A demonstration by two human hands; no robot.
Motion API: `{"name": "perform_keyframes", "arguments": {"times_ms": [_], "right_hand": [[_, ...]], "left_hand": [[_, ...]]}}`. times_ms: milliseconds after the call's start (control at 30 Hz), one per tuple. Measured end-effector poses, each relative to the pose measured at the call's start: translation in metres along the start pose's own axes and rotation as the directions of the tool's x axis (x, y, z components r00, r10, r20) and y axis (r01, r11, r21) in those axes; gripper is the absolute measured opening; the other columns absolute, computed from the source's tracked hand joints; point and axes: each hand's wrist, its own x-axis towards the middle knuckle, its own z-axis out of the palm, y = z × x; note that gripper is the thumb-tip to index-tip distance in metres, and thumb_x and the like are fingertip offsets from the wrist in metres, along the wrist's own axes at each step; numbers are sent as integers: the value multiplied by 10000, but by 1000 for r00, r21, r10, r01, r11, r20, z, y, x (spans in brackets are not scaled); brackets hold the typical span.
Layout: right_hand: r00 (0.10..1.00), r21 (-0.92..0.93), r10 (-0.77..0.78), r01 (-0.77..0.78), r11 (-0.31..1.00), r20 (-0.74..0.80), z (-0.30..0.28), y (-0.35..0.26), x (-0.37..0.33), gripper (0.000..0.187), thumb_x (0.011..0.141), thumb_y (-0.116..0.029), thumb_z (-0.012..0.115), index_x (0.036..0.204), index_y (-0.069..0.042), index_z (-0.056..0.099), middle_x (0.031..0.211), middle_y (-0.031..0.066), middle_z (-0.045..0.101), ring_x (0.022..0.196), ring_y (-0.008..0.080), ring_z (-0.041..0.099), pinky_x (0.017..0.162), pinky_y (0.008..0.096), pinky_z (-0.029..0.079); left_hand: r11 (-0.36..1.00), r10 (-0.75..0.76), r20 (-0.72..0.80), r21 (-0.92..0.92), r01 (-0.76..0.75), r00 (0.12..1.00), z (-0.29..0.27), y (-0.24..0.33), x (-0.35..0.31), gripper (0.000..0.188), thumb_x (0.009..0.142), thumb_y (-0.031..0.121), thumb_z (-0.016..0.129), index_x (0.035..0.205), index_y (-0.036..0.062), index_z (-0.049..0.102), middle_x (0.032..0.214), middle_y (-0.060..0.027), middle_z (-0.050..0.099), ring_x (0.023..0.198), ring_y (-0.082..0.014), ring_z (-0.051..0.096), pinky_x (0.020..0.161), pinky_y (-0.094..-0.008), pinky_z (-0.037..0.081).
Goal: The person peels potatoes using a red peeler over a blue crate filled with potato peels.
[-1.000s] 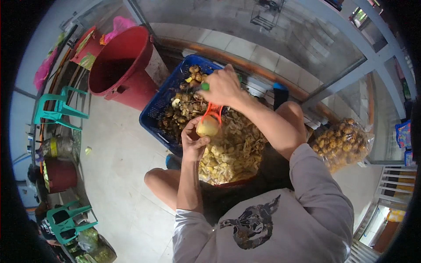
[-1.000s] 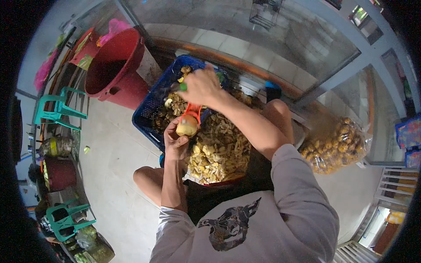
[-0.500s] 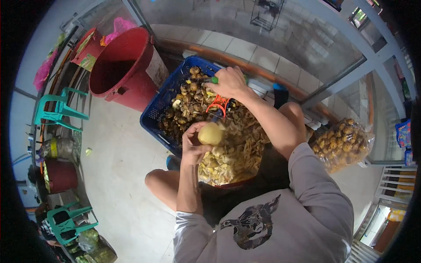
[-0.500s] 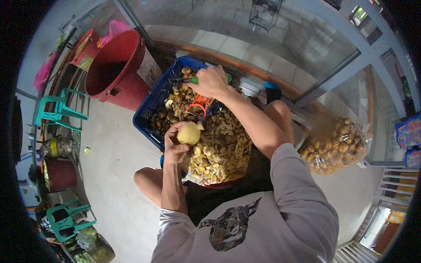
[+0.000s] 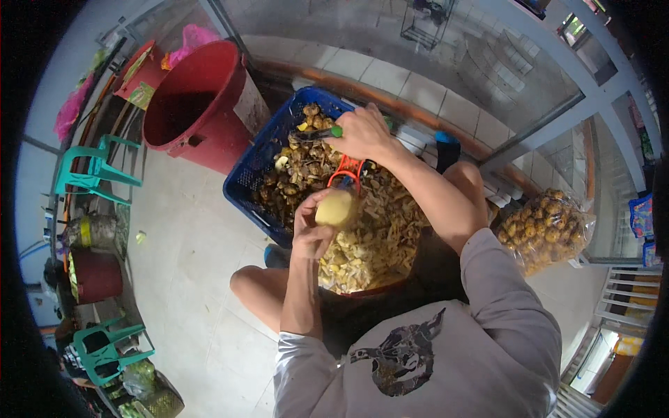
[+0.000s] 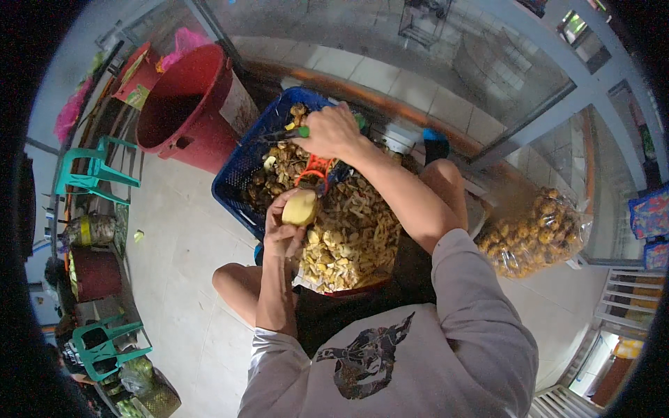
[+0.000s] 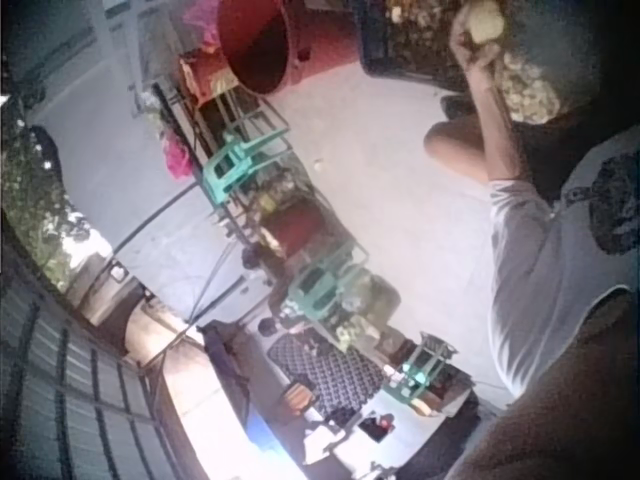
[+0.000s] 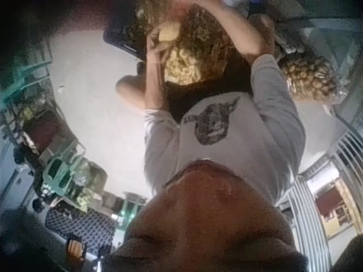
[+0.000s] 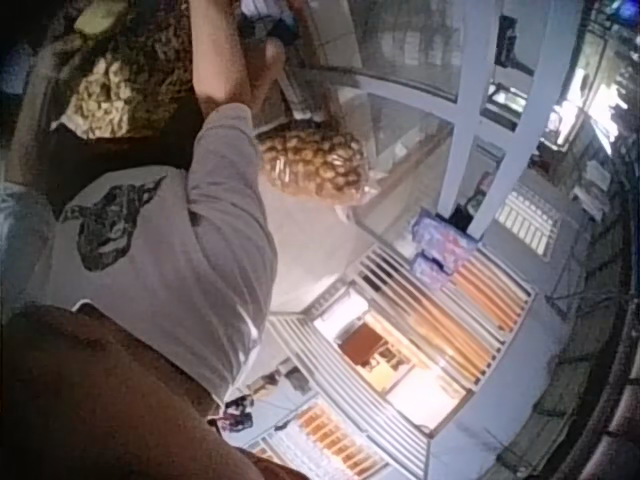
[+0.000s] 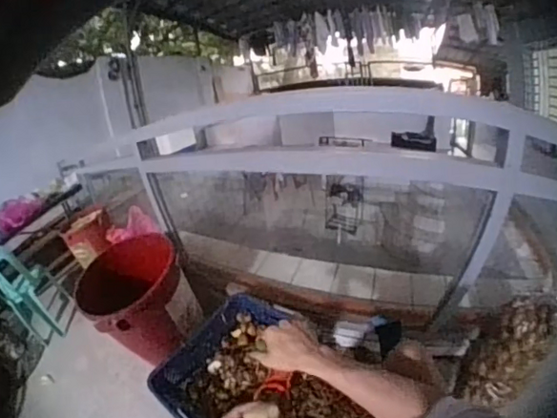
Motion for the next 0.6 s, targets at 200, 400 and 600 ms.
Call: {"name": "perform_keyframes", "arguments": {"times_ms": [200, 400, 600], "right_hand": [[994, 44, 11, -16, 999, 104, -32, -39, -8, 445, 799, -466, 706, 630, -54, 679, 540, 157, 603, 584, 287, 646, 705, 448, 492], [998, -27, 26, -24, 999, 59, -16, -14, -1, 417, 784, -460, 708, 714, -50, 727, 646, 185, 651, 763, 339, 672, 878, 543, 426], [994, 74, 66, -72, 995, 85, -23, -35, -3, 433, 819, -466, 673, 650, -68, 695, 549, 169, 603, 588, 328, 637, 785, 470, 478]], "left_hand": [[990, 54, -86, -128, -65, 995, -2, 1, -1, 809, 611, 158, 868, 1291, -30, 472, 1207, -111, 581, 1129, -253, 584, 1037, -391, 444], [991, 61, -2, -122, -61, 998, -7, -5, 1, 778, 639, 145, 858, 1294, -22, 474, 1199, -111, 591, 1122, -240, 586, 1011, -363, 454], [987, 101, -23, -125, -104, 995, -13, -1, 2, 678, 685, 125, 843, 1248, 2, 487, 1176, -92, 594, 1101, -221, 588, 989, -328, 450]]}}
